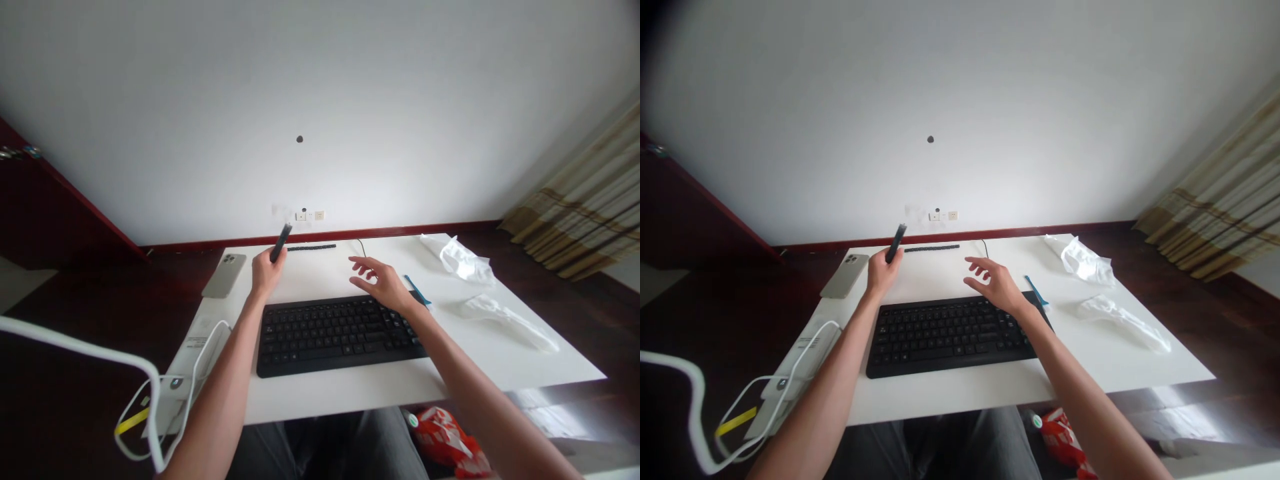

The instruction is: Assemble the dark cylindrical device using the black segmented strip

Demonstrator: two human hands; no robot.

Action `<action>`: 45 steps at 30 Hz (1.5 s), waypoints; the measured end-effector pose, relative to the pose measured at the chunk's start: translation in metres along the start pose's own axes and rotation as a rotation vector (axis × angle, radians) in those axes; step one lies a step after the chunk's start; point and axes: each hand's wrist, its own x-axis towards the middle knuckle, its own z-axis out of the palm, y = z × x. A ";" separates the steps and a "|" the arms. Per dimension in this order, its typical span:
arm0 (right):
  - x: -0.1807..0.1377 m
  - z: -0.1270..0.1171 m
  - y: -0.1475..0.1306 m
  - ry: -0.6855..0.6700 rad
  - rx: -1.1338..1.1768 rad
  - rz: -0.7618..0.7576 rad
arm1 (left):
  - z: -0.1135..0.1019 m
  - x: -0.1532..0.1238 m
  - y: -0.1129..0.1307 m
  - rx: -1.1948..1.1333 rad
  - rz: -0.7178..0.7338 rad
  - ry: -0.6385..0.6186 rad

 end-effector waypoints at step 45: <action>0.003 -0.008 0.017 0.226 0.198 0.059 | 0.059 -0.077 0.093 0.028 0.399 -0.638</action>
